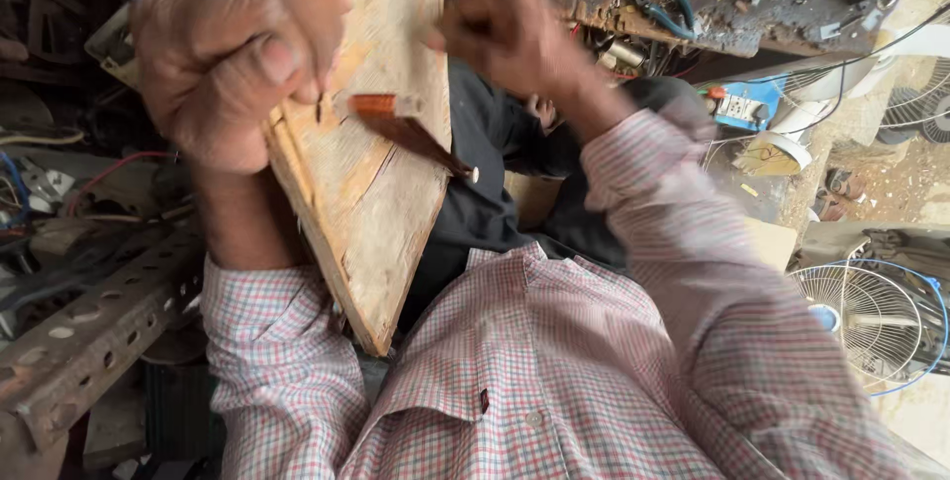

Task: The person holds a wooden winding board on their lap and winds enameled copper wire back and forth between pegs to form a coil bundle. They guide the wire by hand, tighten the strands, and use scissors to trim the wire ends.

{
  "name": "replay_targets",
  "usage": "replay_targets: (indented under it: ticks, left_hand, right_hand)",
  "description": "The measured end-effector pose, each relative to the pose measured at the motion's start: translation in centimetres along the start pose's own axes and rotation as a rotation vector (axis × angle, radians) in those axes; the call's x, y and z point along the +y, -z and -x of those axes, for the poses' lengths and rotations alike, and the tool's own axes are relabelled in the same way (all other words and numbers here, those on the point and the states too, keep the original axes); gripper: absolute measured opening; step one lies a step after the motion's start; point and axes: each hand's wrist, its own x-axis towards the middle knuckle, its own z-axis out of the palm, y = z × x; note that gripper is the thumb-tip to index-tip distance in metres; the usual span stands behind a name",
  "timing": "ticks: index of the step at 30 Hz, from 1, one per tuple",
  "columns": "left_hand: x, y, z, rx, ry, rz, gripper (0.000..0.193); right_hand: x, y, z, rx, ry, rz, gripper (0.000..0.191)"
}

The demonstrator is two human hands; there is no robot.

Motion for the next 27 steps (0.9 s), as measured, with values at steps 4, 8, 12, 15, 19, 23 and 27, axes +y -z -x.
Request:
replay_targets:
  ticks: [4,8,12,15,19,23,27]
  left_hand:
    - [-0.8,0.6,0.9,0.009,-0.050,0.026,0.042]
    - [-1.7,1.3,1.5,0.009,-0.032,0.021,0.041]
    - [-1.8,0.2,1.2,0.025,-0.022,0.015,0.042]
    - [-1.2,-1.2,0.7,0.062,0.017,0.042,0.043]
    - [0.1,-1.5,-0.1,0.016,0.038,0.022,0.043]
    - [0.2,-0.7,0.3,0.042,0.014,0.027,0.042]
    - [-1.1,0.2,0.7,0.042,-0.039,0.014,0.042]
  right_hand:
    - [10.4,-11.5,4.9,-0.053,-0.185,-0.033,0.029]
    - [8.3,-14.4,11.9,-0.072,0.036,-0.236,0.013]
    - [-3.4,-3.5,12.0,-0.354,0.525,-0.231,0.007]
    - [-7.8,4.7,6.8,0.103,0.915,0.220,0.033]
    - [-1.0,1.4,-0.8,0.096,0.248,0.146,0.039]
    - [9.6,-10.9,4.1,0.141,0.208,0.372,0.017]
    - [7.7,-14.2,12.5,-0.082,-0.032,-0.257,0.013]
